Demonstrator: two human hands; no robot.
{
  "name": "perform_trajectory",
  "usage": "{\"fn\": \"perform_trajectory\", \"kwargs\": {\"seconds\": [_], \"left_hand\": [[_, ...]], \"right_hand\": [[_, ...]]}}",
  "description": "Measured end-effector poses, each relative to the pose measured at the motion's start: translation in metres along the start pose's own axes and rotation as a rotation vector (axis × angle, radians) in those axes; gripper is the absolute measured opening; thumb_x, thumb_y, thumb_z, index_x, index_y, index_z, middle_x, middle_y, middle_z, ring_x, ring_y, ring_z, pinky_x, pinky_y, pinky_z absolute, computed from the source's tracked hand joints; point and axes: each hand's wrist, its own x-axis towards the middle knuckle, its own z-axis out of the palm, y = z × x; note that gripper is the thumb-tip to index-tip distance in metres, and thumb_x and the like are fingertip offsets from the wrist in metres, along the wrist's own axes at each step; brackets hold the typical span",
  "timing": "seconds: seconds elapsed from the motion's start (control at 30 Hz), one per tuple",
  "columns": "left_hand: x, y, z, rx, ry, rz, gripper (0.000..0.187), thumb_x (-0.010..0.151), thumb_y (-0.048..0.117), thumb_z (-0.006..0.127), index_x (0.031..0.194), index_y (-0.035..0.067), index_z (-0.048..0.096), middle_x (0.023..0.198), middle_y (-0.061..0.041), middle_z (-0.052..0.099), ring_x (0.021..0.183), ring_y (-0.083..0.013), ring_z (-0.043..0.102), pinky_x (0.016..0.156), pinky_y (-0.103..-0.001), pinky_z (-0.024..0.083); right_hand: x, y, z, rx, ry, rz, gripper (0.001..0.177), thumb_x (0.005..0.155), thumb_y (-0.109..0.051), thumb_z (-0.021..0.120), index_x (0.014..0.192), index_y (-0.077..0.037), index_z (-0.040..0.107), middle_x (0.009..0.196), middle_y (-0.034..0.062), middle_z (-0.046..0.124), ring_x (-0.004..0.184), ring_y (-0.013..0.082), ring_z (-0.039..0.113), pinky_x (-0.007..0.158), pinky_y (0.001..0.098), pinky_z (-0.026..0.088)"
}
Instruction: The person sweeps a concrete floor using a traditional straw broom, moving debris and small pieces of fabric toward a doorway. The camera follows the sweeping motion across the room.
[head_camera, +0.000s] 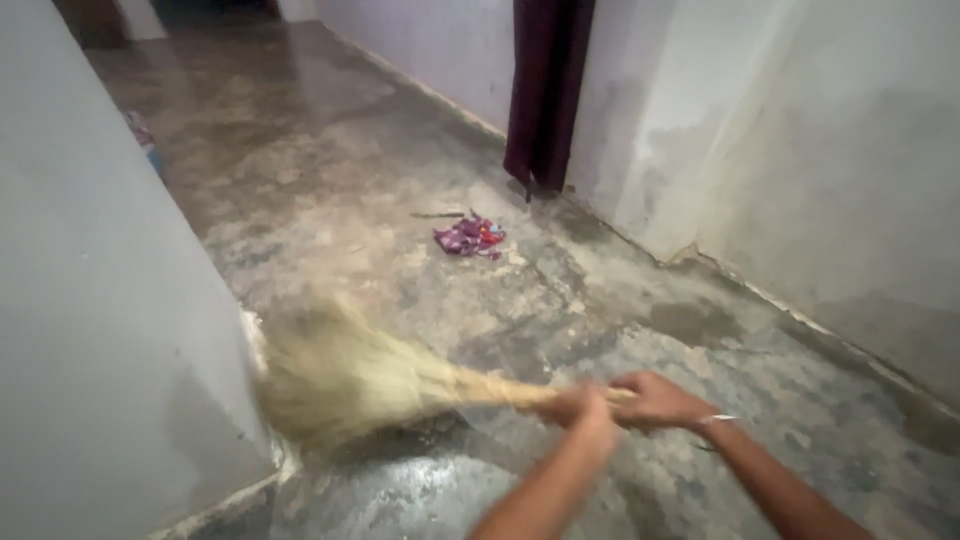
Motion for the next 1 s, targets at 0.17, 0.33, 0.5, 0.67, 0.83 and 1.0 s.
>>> {"fn": "perform_trajectory", "kwargs": {"seconds": [0.17, 0.33, 0.5, 0.67, 0.83, 1.0], "left_hand": [[0.003, -0.071, 0.095, -0.135, -0.29, -0.073, 0.054, 0.095, 0.013, 0.066, 0.138, 0.007, 0.034, 0.121, -0.023, 0.061, 0.1, -0.0359, 0.068, 0.082, -0.046, 0.06], [0.064, -0.09, 0.192, -0.325, -0.839, -0.22, 0.039, 0.097, 0.013, 0.068, 0.127, 0.005, 0.046, 0.115, -0.019, 0.063, 0.095, -0.0328, 0.069, 0.077, -0.044, 0.061], [0.104, -0.033, 0.207, -0.432, -1.295, -0.288, 0.024, 0.098, 0.012, 0.07, 0.117, 0.003, 0.058, 0.11, -0.016, 0.064, 0.091, -0.0296, 0.07, 0.072, -0.043, 0.063], [0.094, 0.037, 0.08, -0.278, -0.497, 0.36, 0.078, 0.087, 0.011, 0.074, 0.147, 0.005, 0.025, 0.124, -0.02, 0.058, 0.104, -0.0329, 0.067, 0.081, -0.04, 0.057], [0.051, 0.077, -0.035, 0.155, 0.02, 0.196, 0.096, 0.091, 0.012, 0.065, 0.161, 0.013, -0.001, 0.146, -0.021, 0.037, 0.123, -0.0385, 0.058, 0.095, -0.044, 0.055], [0.081, 0.062, -0.049, 0.071, 0.033, -0.093, 0.094, 0.092, 0.005, 0.056, 0.163, 0.006, -0.006, 0.148, -0.024, 0.034, 0.124, -0.0425, 0.059, 0.1, -0.044, 0.059]], "right_hand": [[-0.055, 0.052, -0.044, -0.228, 0.09, 0.246, 0.045, 0.08, -0.037, 0.081, 0.119, -0.017, 0.075, 0.078, 0.0055, 0.078, 0.056, 0.0166, 0.068, 0.055, 0.034, 0.057], [-0.047, 0.054, -0.068, -0.672, 0.498, 0.227, 0.054, 0.076, -0.057, 0.077, 0.117, -0.022, 0.073, 0.079, 0.0119, 0.078, 0.069, 0.0301, 0.074, 0.065, 0.0439, 0.058], [0.009, -0.011, -0.043, -0.833, 0.868, 0.088, 0.038, 0.086, -0.048, 0.069, 0.102, -0.014, 0.069, 0.08, 0.0151, 0.073, 0.075, 0.0373, 0.072, 0.065, 0.0504, 0.057], [0.064, -0.086, 0.018, -0.536, 0.964, -0.087, 0.033, 0.082, -0.033, 0.073, 0.107, -0.013, 0.072, 0.075, 0.0192, 0.072, 0.071, 0.0397, 0.071, 0.064, 0.0509, 0.055], [0.087, -0.109, 0.064, -0.055, 0.492, -0.056, 0.044, 0.077, -0.023, 0.072, 0.119, -0.011, 0.071, 0.067, 0.0153, 0.076, 0.057, 0.0253, 0.075, 0.06, 0.0409, 0.058], [0.107, -0.113, 0.069, -0.27, 0.22, 0.024, 0.036, 0.082, -0.028, 0.069, 0.111, -0.009, 0.078, 0.072, 0.009, 0.078, 0.057, 0.0184, 0.074, 0.06, 0.0335, 0.059]]}}
